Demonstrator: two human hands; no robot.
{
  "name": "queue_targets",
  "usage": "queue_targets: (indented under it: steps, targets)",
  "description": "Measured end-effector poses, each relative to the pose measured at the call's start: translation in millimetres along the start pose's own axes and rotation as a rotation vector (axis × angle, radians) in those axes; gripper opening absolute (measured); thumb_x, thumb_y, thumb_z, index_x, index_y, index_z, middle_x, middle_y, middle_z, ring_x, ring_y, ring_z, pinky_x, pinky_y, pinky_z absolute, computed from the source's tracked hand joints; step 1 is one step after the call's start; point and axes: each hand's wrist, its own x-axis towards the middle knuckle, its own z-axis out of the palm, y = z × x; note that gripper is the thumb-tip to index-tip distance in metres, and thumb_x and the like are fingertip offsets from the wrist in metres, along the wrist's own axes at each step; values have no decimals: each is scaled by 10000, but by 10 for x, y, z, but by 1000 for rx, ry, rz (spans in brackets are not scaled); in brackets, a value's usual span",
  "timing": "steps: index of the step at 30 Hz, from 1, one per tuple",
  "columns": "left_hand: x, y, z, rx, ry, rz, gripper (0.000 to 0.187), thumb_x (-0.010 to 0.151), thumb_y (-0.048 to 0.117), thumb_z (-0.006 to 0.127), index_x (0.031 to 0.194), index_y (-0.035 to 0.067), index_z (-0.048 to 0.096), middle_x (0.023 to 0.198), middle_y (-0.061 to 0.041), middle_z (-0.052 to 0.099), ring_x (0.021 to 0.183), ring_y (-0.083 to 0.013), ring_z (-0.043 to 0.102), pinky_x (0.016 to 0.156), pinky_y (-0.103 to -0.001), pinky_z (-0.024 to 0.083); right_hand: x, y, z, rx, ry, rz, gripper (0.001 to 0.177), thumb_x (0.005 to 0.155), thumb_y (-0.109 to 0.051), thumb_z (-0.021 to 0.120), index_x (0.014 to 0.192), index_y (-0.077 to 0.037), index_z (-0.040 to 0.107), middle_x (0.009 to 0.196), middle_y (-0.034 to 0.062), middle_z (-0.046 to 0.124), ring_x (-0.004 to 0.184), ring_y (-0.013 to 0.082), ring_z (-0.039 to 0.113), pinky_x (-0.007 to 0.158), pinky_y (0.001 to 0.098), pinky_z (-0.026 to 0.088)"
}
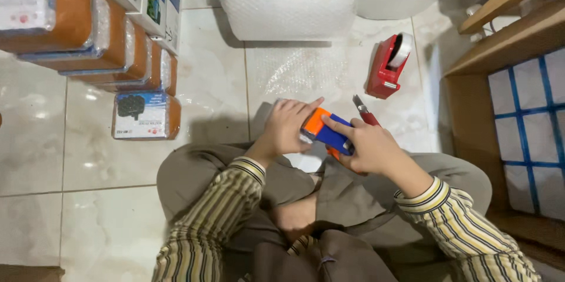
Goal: The person sits on the floor and wraps small rectangular boxes with bubble wrap. They use a tape dispenser to secure the bubble wrap around each box and then place the wrapped boxes in a stack.
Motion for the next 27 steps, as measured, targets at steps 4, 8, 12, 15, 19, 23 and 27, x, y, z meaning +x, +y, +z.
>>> queue_targets:
  steps: [4, 8, 12, 15, 19, 23, 27]
  targets:
    - [-98, -572, -71, -203, 56, -47, 983, 410, 633, 780, 1289, 285, 508, 1124, 53, 560, 1125, -172, 468, 1030, -427, 235, 45, -60, 91, 56, 2, -28, 811, 684, -412, 628, 1415, -481, 286, 1026, 64, 586, 935, 386, 642, 830, 491, 530]
    - [-246, -1124, -271, -541, -61, -251, 949, 384, 562, 877, 1240, 315, 551, 1302, 77, 523, 1312, -194, 371, 1146, -469, 103, 215, -72, 295, 83, 13, -86, 818, 677, -401, 620, 1415, -484, 278, 1004, 87, 587, 922, 406, 641, 821, 493, 532]
    - [-385, -1331, -411, -1101, -25, -315, 865, 538, -6, 811, 1324, 80, 458, 1344, -127, 488, 1326, -268, 360, 1139, -418, 227, 383, -127, 420, 31, 28, -126, 725, 735, -420, 600, 1405, -453, 327, 999, 88, 595, 926, 397, 645, 827, 478, 530]
    - [-403, -1246, -424, -859, -45, -408, 776, 583, 197, 840, 1280, 187, 497, 1457, -110, 361, 1407, -420, 39, 1099, -578, -139, 434, -210, 421, 28, 36, -154, 754, 730, -366, 639, 1416, -421, 330, 989, 92, 593, 925, 385, 650, 815, 476, 537]
    - [-300, -777, -27, 329, 103, 6, 811, 689, 620, 572, 1382, 236, 399, 1382, -20, 417, 1349, -248, 289, 1081, -578, 83, 481, -280, 485, 18, 64, -136, 757, 757, -446, 585, 1432, -467, 243, 1053, 93, 553, 938, 388, 642, 818, 490, 531]
    - [-166, -584, 39, 196, 141, -61, 518, 603, 373, 571, 1100, 234, 536, 1049, 20, 509, 1048, -227, 442, 1004, -676, 126, 337, -353, 326, -6, 71, -102, 729, 763, -455, 578, 1423, -463, 269, 1085, 96, 530, 943, 387, 641, 817, 491, 529]
    - [-123, -591, -108, -246, -34, -56, 792, 460, 432, 783, 1187, 258, 519, 1187, 46, 506, 1135, -244, 442, 1016, -626, 211, 110, -336, 83, 50, 37, -60, 790, 723, -433, 617, 1414, -513, 244, 1070, 90, 545, 960, 392, 635, 835, 487, 532]
